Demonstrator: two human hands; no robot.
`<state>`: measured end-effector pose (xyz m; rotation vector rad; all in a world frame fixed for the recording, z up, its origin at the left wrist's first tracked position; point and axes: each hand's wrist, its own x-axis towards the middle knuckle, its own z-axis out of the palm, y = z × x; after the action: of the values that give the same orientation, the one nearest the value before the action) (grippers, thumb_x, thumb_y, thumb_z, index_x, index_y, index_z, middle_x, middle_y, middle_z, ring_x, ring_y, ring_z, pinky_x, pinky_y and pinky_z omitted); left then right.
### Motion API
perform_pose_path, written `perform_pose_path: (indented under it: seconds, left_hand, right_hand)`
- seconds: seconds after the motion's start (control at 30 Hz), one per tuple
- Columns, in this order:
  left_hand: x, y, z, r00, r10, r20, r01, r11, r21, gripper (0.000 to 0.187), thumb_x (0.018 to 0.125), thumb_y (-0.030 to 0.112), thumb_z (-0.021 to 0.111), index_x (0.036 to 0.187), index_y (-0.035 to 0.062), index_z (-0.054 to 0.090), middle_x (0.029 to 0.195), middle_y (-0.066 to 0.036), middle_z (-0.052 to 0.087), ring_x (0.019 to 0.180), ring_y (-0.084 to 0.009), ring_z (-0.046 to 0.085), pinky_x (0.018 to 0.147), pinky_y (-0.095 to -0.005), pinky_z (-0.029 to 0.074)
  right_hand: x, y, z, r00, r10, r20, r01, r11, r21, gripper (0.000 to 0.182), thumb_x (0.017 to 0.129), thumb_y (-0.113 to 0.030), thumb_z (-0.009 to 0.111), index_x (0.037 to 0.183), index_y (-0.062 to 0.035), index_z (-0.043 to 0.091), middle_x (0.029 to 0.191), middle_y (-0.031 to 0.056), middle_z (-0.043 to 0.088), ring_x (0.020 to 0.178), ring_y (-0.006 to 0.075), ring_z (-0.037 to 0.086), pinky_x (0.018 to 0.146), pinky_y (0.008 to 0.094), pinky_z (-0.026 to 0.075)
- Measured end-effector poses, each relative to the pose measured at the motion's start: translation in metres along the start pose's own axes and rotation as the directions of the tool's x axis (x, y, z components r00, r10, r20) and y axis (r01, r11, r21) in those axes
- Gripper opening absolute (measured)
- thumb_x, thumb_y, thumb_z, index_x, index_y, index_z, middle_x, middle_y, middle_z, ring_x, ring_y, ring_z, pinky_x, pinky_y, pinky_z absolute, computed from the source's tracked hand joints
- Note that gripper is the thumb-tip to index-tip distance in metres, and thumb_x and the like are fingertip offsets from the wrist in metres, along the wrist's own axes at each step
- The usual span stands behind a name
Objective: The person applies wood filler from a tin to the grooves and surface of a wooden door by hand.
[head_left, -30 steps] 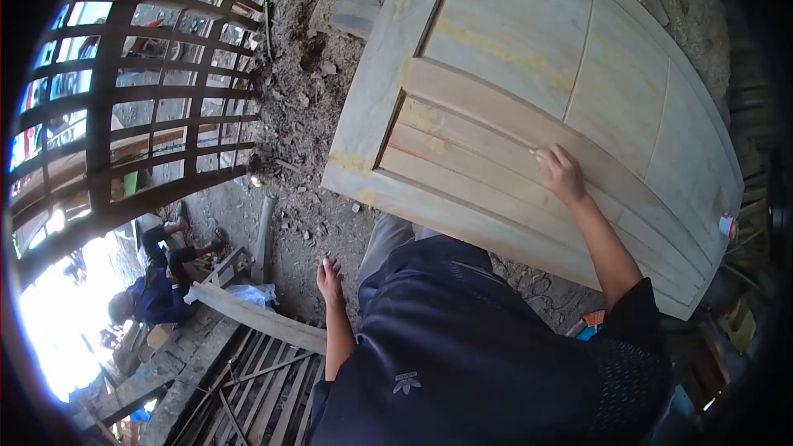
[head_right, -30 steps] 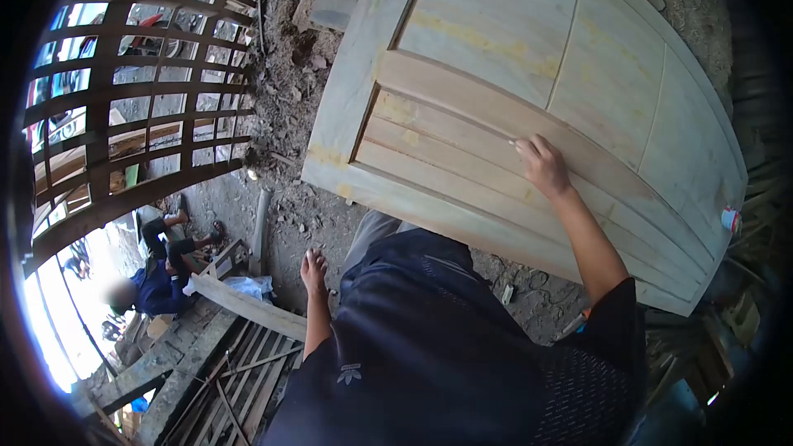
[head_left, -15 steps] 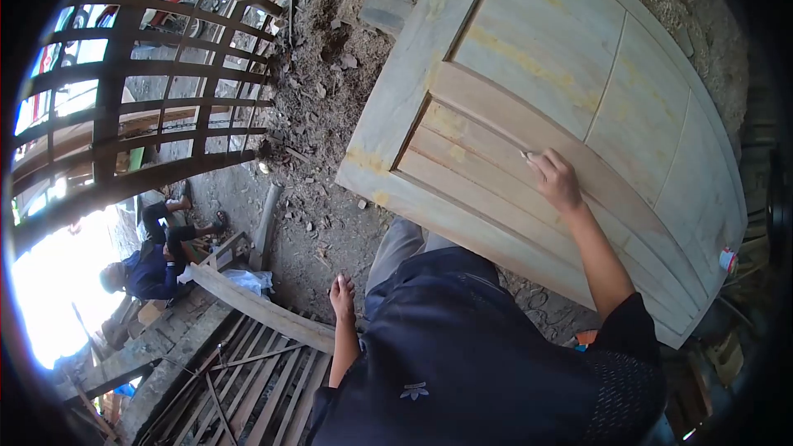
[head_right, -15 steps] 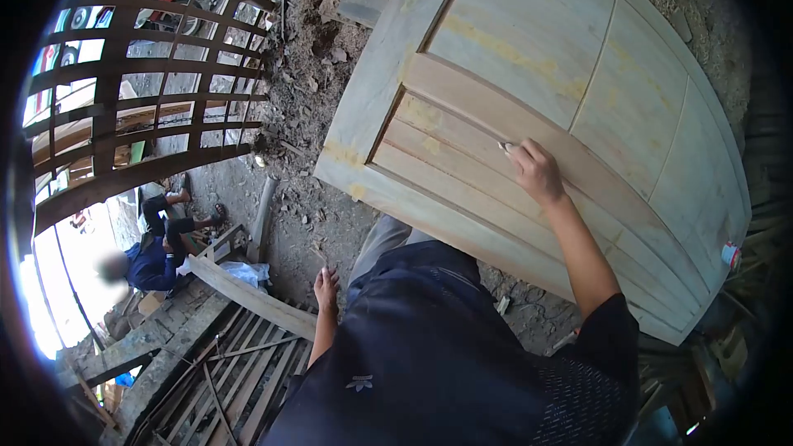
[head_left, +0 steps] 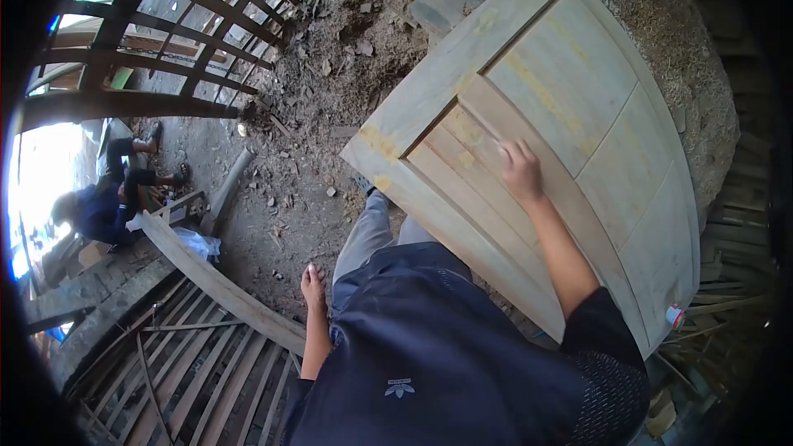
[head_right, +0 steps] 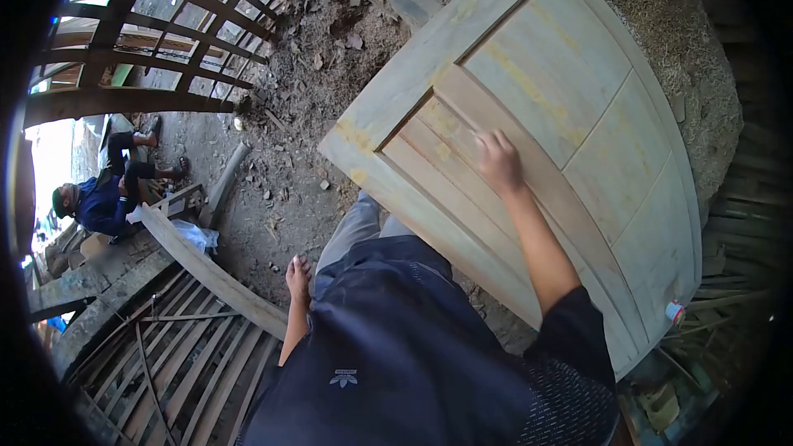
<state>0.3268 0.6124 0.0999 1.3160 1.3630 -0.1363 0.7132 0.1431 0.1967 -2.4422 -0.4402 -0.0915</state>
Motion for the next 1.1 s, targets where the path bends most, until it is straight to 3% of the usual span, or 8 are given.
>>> perform_pose_path:
  seconds: [0.1, 0.2, 0.27, 0.33, 0.57, 0.8, 0.93, 1.1]
  left_hand:
    - [0.012, -0.03, -0.012, 0.985, -0.071, 0.16, 0.06, 0.996, 0.07, 0.04, 0.107, 0.041, 0.059, 0.124, 0.0052, 0.065, 0.109, -0.004, 0.071, 0.09, -0.0097, 0.064, 0.073, -0.024, 0.051]
    - [0.002, -0.004, -0.011, 0.995, -0.085, 0.062, 0.076, 0.988, 0.131, 0.04, 0.106, 0.041, 0.06, 0.124, 0.0053, 0.065, 0.109, -0.004, 0.071, 0.089, -0.0098, 0.064, 0.074, -0.0253, 0.052]
    - [0.002, 0.009, -0.007, 0.999, -0.034, -0.008, 0.034, 0.995, 0.095, 0.04, 0.106, 0.041, 0.06, 0.125, 0.0064, 0.065, 0.11, -0.003, 0.071, 0.089, -0.0096, 0.064, 0.074, -0.0251, 0.05]
    - [0.013, 0.007, -0.006, 1.0, -0.02, 0.01, 0.019, 0.996, 0.088, 0.043, 0.105, 0.044, 0.06, 0.128, 0.0081, 0.064, 0.11, -0.002, 0.071, 0.085, -0.0085, 0.062, 0.07, -0.0233, 0.047]
    - [0.03, -0.009, 0.008, 0.986, -0.044, 0.162, 0.002, 0.968, 0.251, 0.045, 0.105, 0.043, 0.06, 0.131, 0.0064, 0.063, 0.109, -0.002, 0.07, 0.088, -0.0091, 0.061, 0.075, -0.0239, 0.05]
    - [0.03, 0.013, 0.023, 0.984, 0.135, 0.118, -0.144, 0.987, 0.074, 0.047, 0.106, 0.041, 0.061, 0.136, 0.0056, 0.061, 0.114, -0.004, 0.071, 0.092, -0.009, 0.063, 0.077, -0.0236, 0.05]
    - [0.032, -0.004, 0.016, 0.985, 0.024, 0.173, -0.064, 0.971, 0.23, 0.046, 0.106, 0.041, 0.06, 0.136, 0.0063, 0.06, 0.116, -0.003, 0.071, 0.091, -0.0084, 0.062, 0.075, -0.0239, 0.049]
    - [0.02, -0.001, 0.011, 0.991, 0.021, 0.134, -0.051, 0.974, 0.222, 0.045, 0.106, 0.041, 0.059, 0.136, 0.0074, 0.061, 0.114, -0.001, 0.072, 0.088, -0.0082, 0.062, 0.074, -0.0239, 0.048]
  right_hand:
    - [0.023, -0.001, 0.008, 0.999, -0.004, 0.038, 0.005, 0.999, -0.034, 0.013, 0.095, -0.006, 0.057, 0.102, -0.0027, 0.067, 0.098, 0.0206, 0.065, 0.088, 0.0439, 0.065, 0.074, 0.0501, 0.054]
    - [0.031, -0.004, 0.012, 0.992, -0.015, 0.123, 0.034, 0.988, -0.151, 0.016, 0.09, -0.002, 0.058, 0.103, -0.0044, 0.068, 0.098, 0.0188, 0.063, 0.088, 0.0408, 0.066, 0.075, 0.0482, 0.055]
    - [-0.041, 0.027, -0.024, 0.985, -0.141, 0.101, 0.163, 0.953, -0.256, 0.014, 0.093, -0.004, 0.059, 0.103, -0.0049, 0.068, 0.096, 0.0181, 0.063, 0.087, 0.0409, 0.066, 0.074, 0.0473, 0.056]
    - [-0.083, 0.031, -0.051, 0.994, 0.079, 0.074, -0.065, 0.983, -0.173, 0.012, 0.095, -0.006, 0.059, 0.104, -0.0051, 0.067, 0.096, 0.0176, 0.063, 0.087, 0.0406, 0.066, 0.073, 0.0472, 0.056]
    - [0.022, 0.009, 0.016, 0.993, -0.083, 0.085, 0.098, 0.976, -0.194, 0.012, 0.098, -0.012, 0.061, 0.105, -0.0045, 0.066, 0.095, 0.0187, 0.062, 0.083, 0.0412, 0.066, 0.069, 0.0481, 0.055]
    - [-0.043, 0.035, -0.017, 0.991, -0.103, 0.088, 0.118, 0.974, -0.191, 0.013, 0.098, -0.012, 0.059, 0.107, -0.0043, 0.063, 0.096, 0.0208, 0.062, 0.081, 0.0428, 0.065, 0.07, 0.0499, 0.055]
    - [0.062, -0.009, 0.047, 0.992, -0.115, 0.048, 0.121, 0.98, -0.159, 0.012, 0.098, -0.01, 0.058, 0.107, -0.0042, 0.062, 0.098, 0.0227, 0.062, 0.085, 0.0462, 0.064, 0.071, 0.0525, 0.054]
    - [-0.025, 0.025, -0.007, 0.994, -0.056, 0.096, 0.07, 0.988, -0.14, 0.01, 0.096, -0.008, 0.06, 0.104, -0.0052, 0.064, 0.097, 0.0201, 0.063, 0.087, 0.0453, 0.064, 0.073, 0.0518, 0.054]
